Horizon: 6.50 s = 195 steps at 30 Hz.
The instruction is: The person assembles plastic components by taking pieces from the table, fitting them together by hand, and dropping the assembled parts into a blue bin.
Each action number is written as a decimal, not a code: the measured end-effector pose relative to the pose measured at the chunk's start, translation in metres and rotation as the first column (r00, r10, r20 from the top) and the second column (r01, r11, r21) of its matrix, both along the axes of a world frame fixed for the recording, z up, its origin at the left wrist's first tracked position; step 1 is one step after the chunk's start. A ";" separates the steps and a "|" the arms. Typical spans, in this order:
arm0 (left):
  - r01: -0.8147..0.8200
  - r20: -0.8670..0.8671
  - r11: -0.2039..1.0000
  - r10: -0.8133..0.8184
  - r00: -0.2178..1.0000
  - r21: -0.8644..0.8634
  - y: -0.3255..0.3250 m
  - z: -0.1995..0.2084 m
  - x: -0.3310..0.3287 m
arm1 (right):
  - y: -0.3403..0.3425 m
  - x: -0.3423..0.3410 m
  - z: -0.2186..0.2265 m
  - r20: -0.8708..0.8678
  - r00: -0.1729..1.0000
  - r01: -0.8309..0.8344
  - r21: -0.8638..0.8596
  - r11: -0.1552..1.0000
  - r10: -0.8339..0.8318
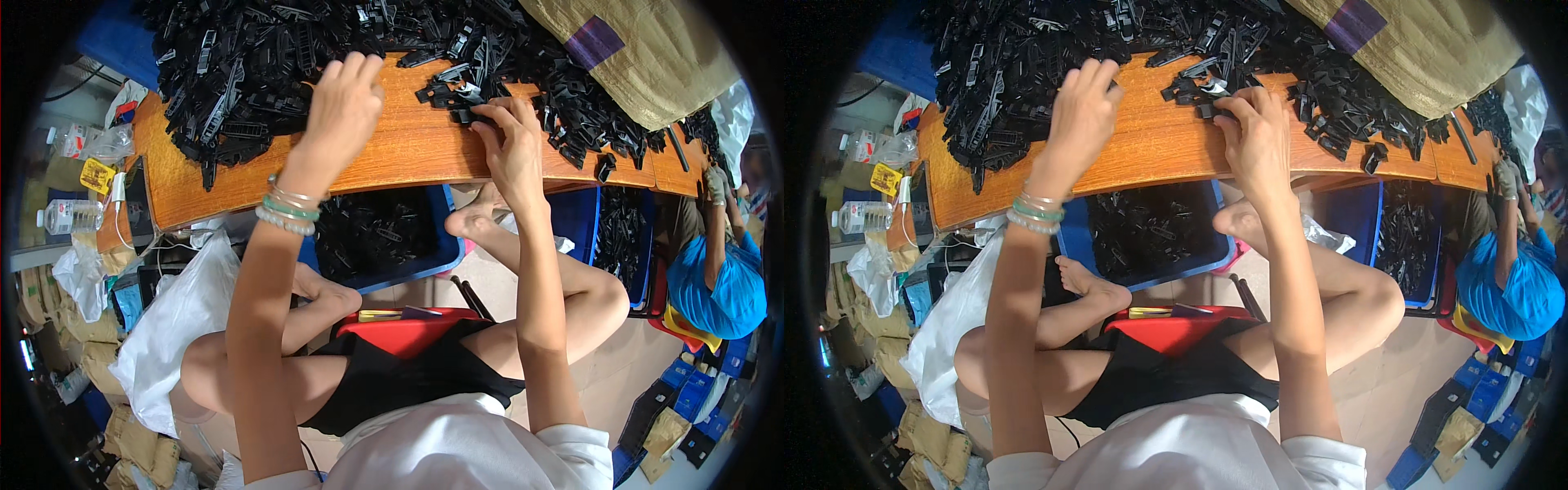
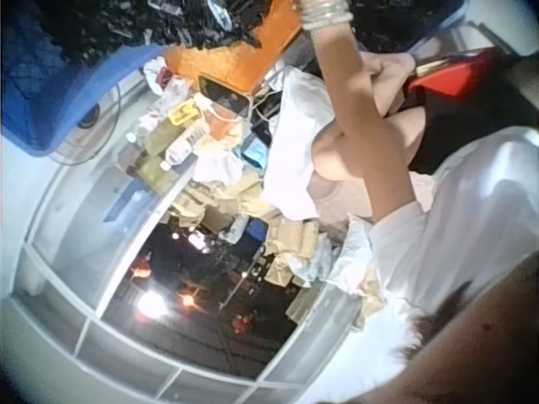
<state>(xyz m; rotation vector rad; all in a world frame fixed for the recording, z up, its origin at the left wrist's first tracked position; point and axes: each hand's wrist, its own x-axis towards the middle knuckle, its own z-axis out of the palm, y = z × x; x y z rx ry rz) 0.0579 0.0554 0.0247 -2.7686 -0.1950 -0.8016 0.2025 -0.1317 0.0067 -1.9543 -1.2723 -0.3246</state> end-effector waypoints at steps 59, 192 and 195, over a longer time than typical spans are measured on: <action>-0.187 -0.032 0.904 0.190 0.981 -0.383 -0.082 -0.009 -0.015 | 0.003 -0.020 -0.007 0.082 0.988 0.134 -0.004 0.991 -0.133; 0.120 0.138 0.506 -0.002 0.990 -0.854 -0.047 -0.016 -0.027 | -0.020 -0.022 0.014 -0.542 0.829 -0.216 -0.084 0.973 0.137; 0.146 0.146 0.500 -0.038 0.988 -0.854 -0.048 -0.015 -0.024 | -0.020 -0.018 0.012 -0.574 0.796 -0.276 -0.061 0.959 0.193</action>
